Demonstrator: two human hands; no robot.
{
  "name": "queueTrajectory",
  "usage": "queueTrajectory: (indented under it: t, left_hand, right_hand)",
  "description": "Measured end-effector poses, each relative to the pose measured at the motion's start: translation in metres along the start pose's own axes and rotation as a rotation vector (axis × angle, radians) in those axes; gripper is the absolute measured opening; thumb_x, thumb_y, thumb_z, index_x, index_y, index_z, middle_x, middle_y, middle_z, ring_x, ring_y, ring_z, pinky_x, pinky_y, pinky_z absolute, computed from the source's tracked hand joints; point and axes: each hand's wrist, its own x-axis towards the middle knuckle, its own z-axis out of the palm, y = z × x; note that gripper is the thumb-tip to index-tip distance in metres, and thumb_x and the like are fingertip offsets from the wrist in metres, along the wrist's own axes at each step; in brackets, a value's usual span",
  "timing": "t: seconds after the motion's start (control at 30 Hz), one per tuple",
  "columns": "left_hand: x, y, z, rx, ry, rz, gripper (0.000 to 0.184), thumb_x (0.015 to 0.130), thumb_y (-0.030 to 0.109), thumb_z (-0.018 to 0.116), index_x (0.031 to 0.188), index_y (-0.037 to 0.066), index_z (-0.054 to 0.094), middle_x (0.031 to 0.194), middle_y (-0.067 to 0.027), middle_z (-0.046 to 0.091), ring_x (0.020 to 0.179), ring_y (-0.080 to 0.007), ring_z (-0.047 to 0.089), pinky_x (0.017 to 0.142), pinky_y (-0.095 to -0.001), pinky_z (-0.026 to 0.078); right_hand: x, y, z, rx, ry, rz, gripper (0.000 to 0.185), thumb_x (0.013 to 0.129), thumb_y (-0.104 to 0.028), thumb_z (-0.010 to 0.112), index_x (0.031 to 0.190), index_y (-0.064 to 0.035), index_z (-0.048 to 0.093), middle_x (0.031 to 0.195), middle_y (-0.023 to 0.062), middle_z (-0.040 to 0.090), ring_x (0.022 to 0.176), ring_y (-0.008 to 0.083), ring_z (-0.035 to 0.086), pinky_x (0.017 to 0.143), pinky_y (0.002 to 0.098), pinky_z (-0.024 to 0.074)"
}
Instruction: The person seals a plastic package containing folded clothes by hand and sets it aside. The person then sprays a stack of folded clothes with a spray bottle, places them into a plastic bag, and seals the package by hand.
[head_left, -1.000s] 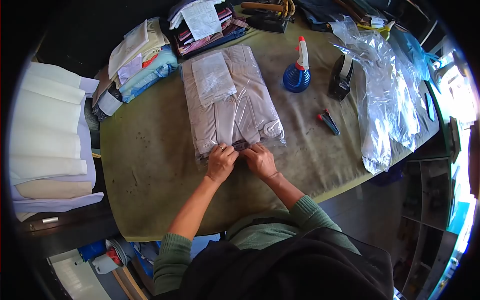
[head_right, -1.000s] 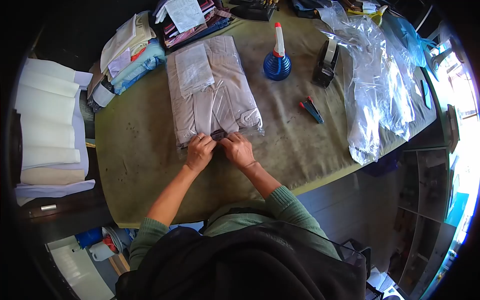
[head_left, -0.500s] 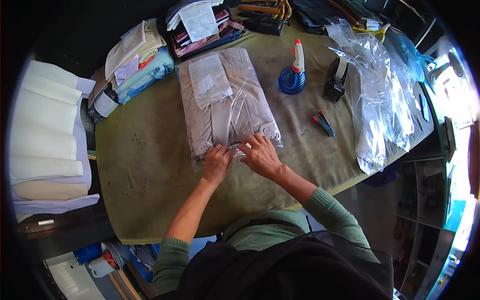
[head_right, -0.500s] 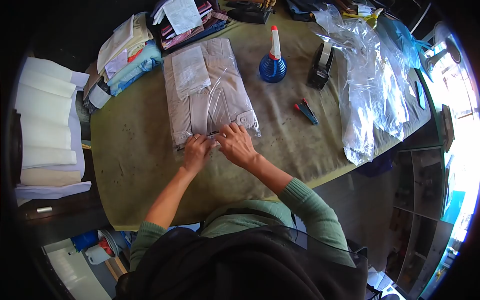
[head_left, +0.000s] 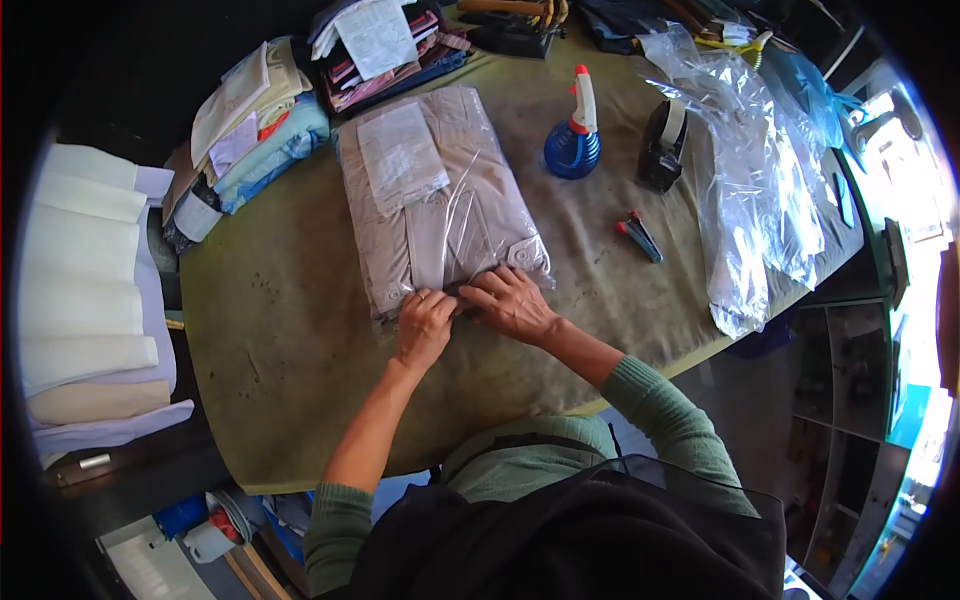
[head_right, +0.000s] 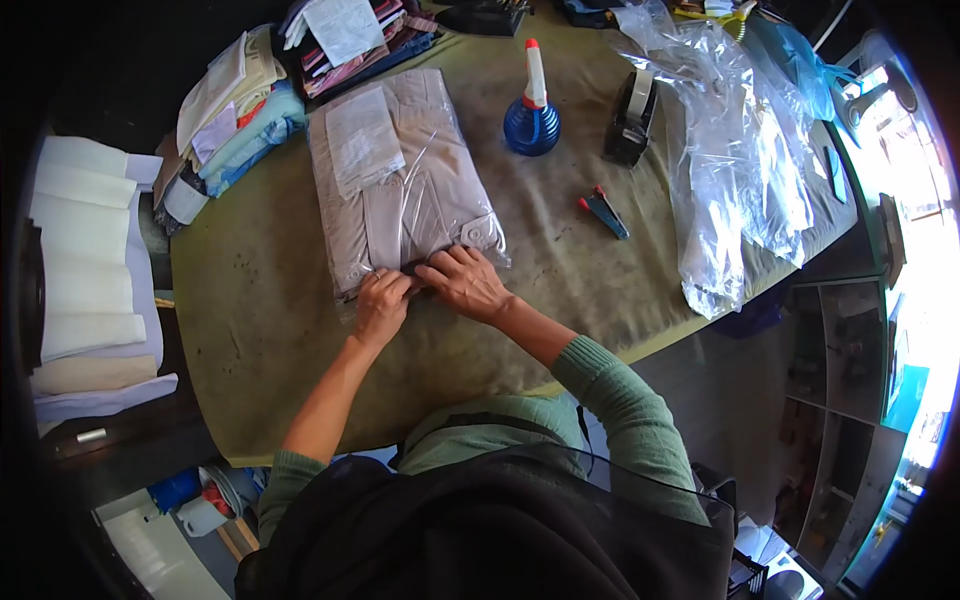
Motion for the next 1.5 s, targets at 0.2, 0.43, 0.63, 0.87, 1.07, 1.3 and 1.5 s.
queueTrajectory:
  t: [0.2,0.43,0.63,0.87,1.07,1.3,1.5]
  left_hand:
    - [0.003,0.000,-0.002,-0.036,0.039,-0.001,0.010,0.069,0.003,0.061,0.077,0.008,0.060,0.075,-0.0045,0.058,0.077,-0.0229,0.057,0.071,-0.0369,0.043]
    - [0.009,0.007,-0.003,-0.059,-0.004,-0.097,0.007,0.073,0.004,0.061,0.079,0.007,0.061,0.076,-0.0067,0.058,0.079,-0.0249,0.057,0.072,-0.0382,0.043]
    - [0.014,0.010,-0.006,-0.047,-0.091,-0.181,0.006,0.073,0.008,0.065,0.079,0.006,0.064,0.077,-0.0081,0.060,0.078,-0.0276,0.058,0.072,-0.0389,0.044]
    - [0.016,0.008,0.000,-0.045,-0.125,-0.236,0.007,0.073,0.008,0.065,0.079,0.006,0.063,0.079,-0.0093,0.061,0.080,-0.0288,0.058,0.072,-0.0405,0.044]
    - [0.016,0.001,0.002,-0.033,-0.126,-0.199,0.010,0.072,0.006,0.064,0.081,0.004,0.062,0.078,-0.0124,0.060,0.080,-0.0311,0.058,0.070,-0.0428,0.044]
    - [0.020,0.007,-0.006,0.012,-0.173,-0.204,0.011,0.072,0.005,0.062,0.082,0.001,0.061,0.080,-0.0162,0.060,0.080,-0.0355,0.058,0.072,-0.0451,0.044]
    - [0.024,0.014,-0.010,0.041,-0.229,-0.258,0.010,0.074,0.006,0.062,0.081,0.001,0.060,0.082,-0.0169,0.060,0.082,-0.0354,0.058,0.072,-0.0452,0.044]
  right_hand:
    - [-0.004,0.012,0.015,0.042,-0.053,0.013,0.012,0.070,-0.014,0.060,0.081,-0.0161,0.065,0.076,-0.0023,0.053,0.080,0.0171,0.054,0.071,0.0317,0.0419]
    - [0.005,0.011,0.005,0.270,-0.207,0.232,0.005,0.075,-0.013,0.063,0.079,-0.0102,0.064,0.079,0.0041,0.058,0.082,0.0245,0.059,0.073,0.0373,0.0476]
    - [0.009,0.010,-0.001,0.265,-0.270,0.262,0.006,0.078,-0.014,0.062,0.083,-0.0105,0.065,0.081,0.0049,0.058,0.084,0.0251,0.059,0.073,0.0375,0.0478]
    - [0.003,0.000,-0.010,0.332,-0.080,0.356,0.013,0.077,-0.011,0.061,0.089,-0.0115,0.065,0.083,0.0041,0.058,0.082,0.0250,0.060,0.070,0.0370,0.0490]
    - [-0.001,-0.001,0.003,0.125,-0.001,0.018,0.022,0.067,-0.012,0.062,0.088,-0.0160,0.066,0.087,0.0000,0.060,0.082,0.0198,0.059,0.068,0.0319,0.0493]
    - [-0.007,0.010,0.023,0.106,0.034,-0.023,0.014,0.070,-0.018,0.056,0.083,-0.0147,0.062,0.083,0.0000,0.055,0.081,0.0199,0.055,0.066,0.0320,0.0491]
    - [-0.008,0.012,0.028,0.152,0.004,0.008,0.008,0.069,-0.016,0.057,0.075,-0.0115,0.057,0.081,0.0031,0.052,0.080,0.0223,0.056,0.064,0.0350,0.0494]
